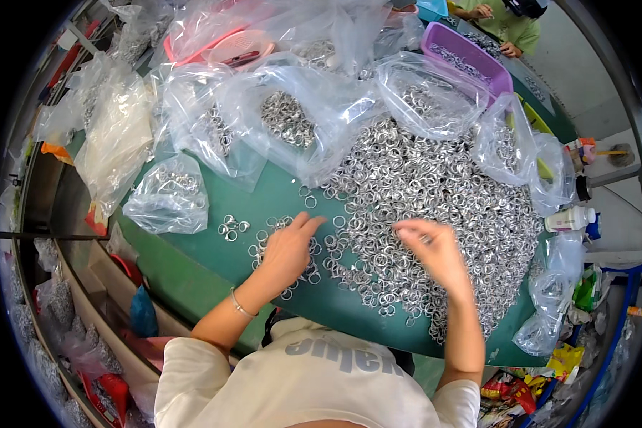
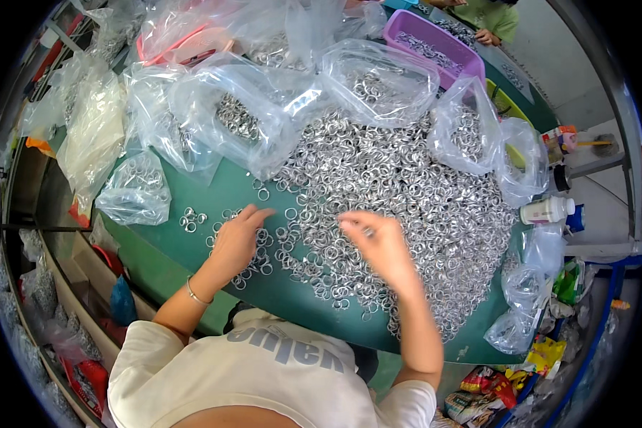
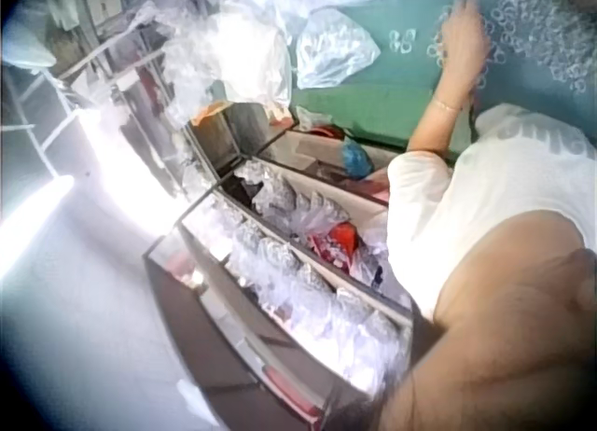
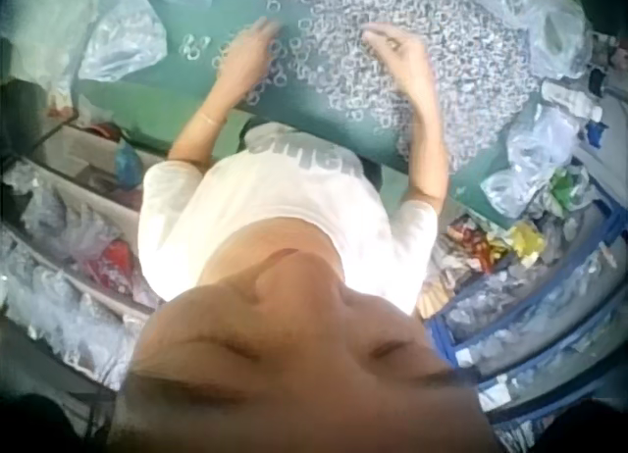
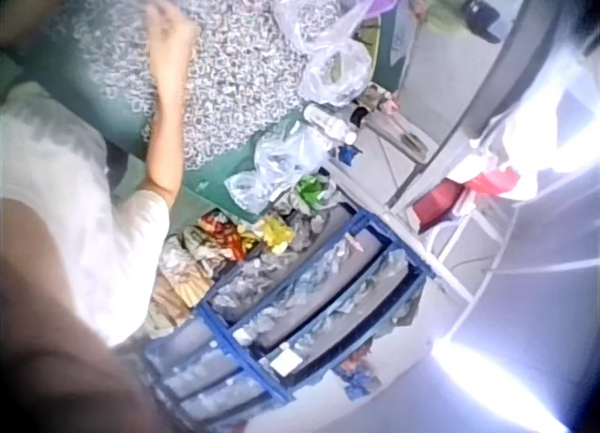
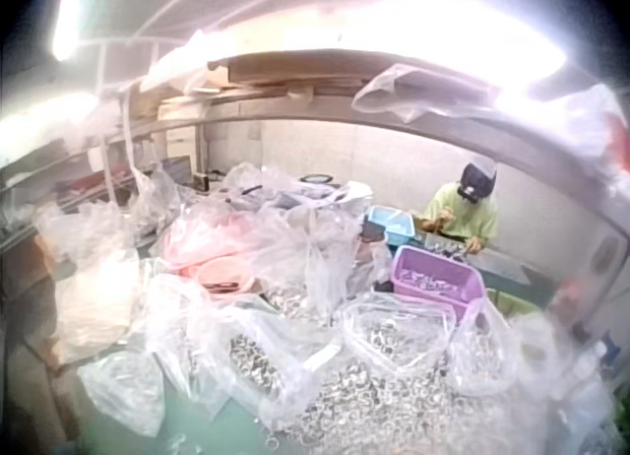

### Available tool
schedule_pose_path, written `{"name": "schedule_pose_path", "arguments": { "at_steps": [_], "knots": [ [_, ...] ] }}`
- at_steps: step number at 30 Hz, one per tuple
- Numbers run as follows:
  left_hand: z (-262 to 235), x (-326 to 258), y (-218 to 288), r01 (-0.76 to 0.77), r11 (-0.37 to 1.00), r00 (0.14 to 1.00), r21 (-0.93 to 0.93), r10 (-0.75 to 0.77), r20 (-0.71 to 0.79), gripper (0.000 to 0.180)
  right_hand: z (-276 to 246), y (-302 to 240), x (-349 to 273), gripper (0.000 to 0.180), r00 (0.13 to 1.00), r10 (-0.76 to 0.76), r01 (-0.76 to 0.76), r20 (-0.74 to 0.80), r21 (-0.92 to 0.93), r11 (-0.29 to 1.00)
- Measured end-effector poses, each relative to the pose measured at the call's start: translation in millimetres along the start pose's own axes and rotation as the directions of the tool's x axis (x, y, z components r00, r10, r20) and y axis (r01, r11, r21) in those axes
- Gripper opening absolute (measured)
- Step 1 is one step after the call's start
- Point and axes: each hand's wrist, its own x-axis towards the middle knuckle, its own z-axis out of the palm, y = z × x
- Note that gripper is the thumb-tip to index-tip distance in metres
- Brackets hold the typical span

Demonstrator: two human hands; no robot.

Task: The person sorts through a large pile of small metal rings by hand on a workbench, picking up individual rings and placing them into smaller groups.

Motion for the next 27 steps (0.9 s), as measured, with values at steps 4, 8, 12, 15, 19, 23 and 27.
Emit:
{"name": "schedule_pose_path", "arguments": {
  "at_steps": [4,8,12,15,19,23,27],
  "knots": [
    [14.1,16.5,3.8,-0.101,0.991,0.995,0.085,0.101,0.014,0.027,65.9,-17.8,-6.2,0.034,0.995,0.1,-0.071,0.018,-0.579,0.812],
    [20.2,12.9,0.4,-0.123,0.98,0.986,0.156,0.103,0.131,0.014,99.8,-23.6,-14.2,0.039,0.992,0.107,-0.033,0.065,-0.685,0.727],
    [9.9,-9.8,-3.2,-0.125,0.985,0.988,0.119,0.113,0.102,0.01,94.1,-32.8,-38.9,0.041,0.979,0.041,0.088,0.198,-0.6,0.795],
    [0.7,-17.2,0.6,-0.069,0.995,0.998,0.067,0.068,0.013,0.012,77.8,-30.8,-57.1,0.028,0.983,0.051,0.041,0.179,-0.474,0.879],
    [1.0,-26.7,10.6,-0.069,0.998,0.997,-0.007,0.068,-0.045,0.019,64.6,-24.0,-57.9,0.021,0.987,0.048,-0.003,0.155,-0.276,0.961],
    [14.6,-32.5,10.8,-0.024,1.0,0.998,-0.002,0.024,-0.056,0.017,72.8,-33.9,-35.5,0.022,0.991,0.135,-0.128,0.0,-0.328,0.936],
    [17.2,-41.5,6.5,-0.041,0.999,0.998,0.022,0.042,-0.044,0.01,93.0,-25.5,-3.0,0.019,0.995,0.003,-0.056,-0.104,-0.511,0.858]
  ]
}}
